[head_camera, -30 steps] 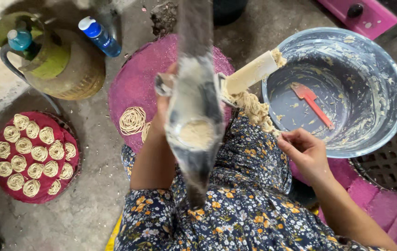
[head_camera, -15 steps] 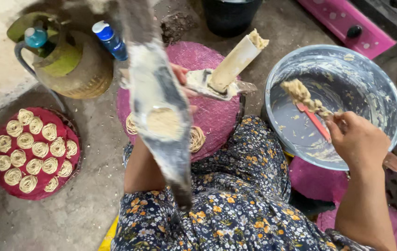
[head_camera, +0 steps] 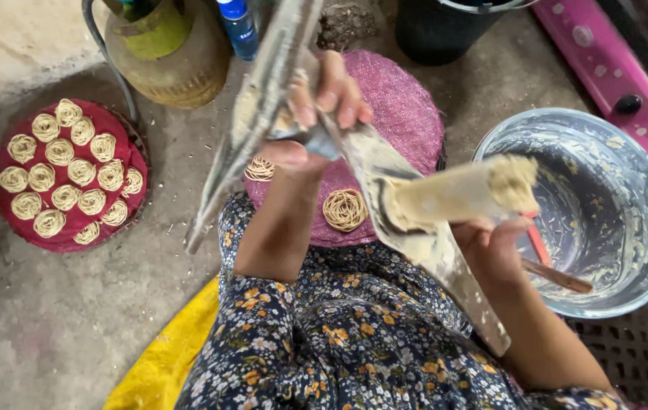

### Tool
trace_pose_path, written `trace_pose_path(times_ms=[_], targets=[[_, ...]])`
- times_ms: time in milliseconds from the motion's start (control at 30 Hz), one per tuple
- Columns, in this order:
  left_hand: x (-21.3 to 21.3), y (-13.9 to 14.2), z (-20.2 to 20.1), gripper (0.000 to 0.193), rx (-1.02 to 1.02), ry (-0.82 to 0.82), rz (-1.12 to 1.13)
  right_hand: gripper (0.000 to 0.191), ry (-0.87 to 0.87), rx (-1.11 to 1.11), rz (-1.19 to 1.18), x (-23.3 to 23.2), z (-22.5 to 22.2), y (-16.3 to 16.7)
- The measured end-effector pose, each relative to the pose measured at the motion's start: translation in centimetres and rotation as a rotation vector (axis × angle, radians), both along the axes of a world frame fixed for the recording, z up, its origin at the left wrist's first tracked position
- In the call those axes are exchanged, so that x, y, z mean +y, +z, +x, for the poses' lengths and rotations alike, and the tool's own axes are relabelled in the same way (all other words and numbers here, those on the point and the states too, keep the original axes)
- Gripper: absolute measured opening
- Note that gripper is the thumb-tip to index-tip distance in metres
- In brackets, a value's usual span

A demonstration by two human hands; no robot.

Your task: The person uses a manual dough press to extrude dough into thin noodles, forming them into spiral nests on a purple mat. They repeatedly load dough into the press, push the plunger, and arrange the extruded noodles.

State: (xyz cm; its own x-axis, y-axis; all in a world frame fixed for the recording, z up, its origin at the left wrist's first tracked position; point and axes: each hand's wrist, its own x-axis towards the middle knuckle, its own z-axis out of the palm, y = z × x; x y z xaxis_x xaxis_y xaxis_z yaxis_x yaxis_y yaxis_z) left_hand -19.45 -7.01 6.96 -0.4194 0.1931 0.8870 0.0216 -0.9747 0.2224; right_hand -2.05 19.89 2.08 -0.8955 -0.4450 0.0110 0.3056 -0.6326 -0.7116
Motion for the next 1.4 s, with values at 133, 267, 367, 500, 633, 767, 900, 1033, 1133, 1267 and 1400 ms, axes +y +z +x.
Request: trace_pose_path(times_ms=[133,267,367,500,633,767,900,1033,1133,1267,1400], targets=[[-1.2,-0.1,1.6,0.07,-0.034,-0.019,-0.314,0.073,0.55,-0.204,-0.751,-7.5,0.8,4.5],[-5.0,0.4,3.5,0.082,0.306,0.517,-0.73,0.087,0.282,-0.029,-0.367,-5.5,-1.1,7.7],[-6.1,0.6,4.7,0.083,0.514,0.883,-1.046,0.106,-0.041,0.193,0.054,-3.8,-1.3,8.5],[-5.6,0.0,5.0,0.072,0.537,1.068,-1.399,0.113,-0.352,0.489,0.65,-4.5,-0.2,9.2],[-5.4,-0.9,4.8,0.057,0.548,1.257,-1.179,0.109,-0.451,1.035,1.249,-5.4,-0.2,10.4],[-5.0,-2.1,4.7,0.041,0.61,1.226,-1.255,0.11,-0.557,1.458,1.539,-6.5,0.3,10.3],[-4.5,-3.5,5.1,0.039,0.581,1.155,-1.323,0.101,-0.494,1.423,1.486,-8.0,0.0,9.4],[-3.3,-4.7,5.1,0.042,0.55,1.169,-1.224,0.101,-0.511,1.348,1.53,-8.9,-0.8,8.2],[-2.3,-5.7,4.3,0.063,0.472,1.154,-1.179,0.101,-0.479,1.346,1.552,-7.8,-1.7,7.5],[0.1,-6.3,2.3,0.051,0.395,1.137,-1.332,0.112,-0.127,0.878,1.125,-3.5,-3.9,6.8],[0.7,-5.2,-1.2,0.087,0.327,0.423,-0.88,0.126,0.326,0.255,0.616,1.1,-3.0,4.9]])
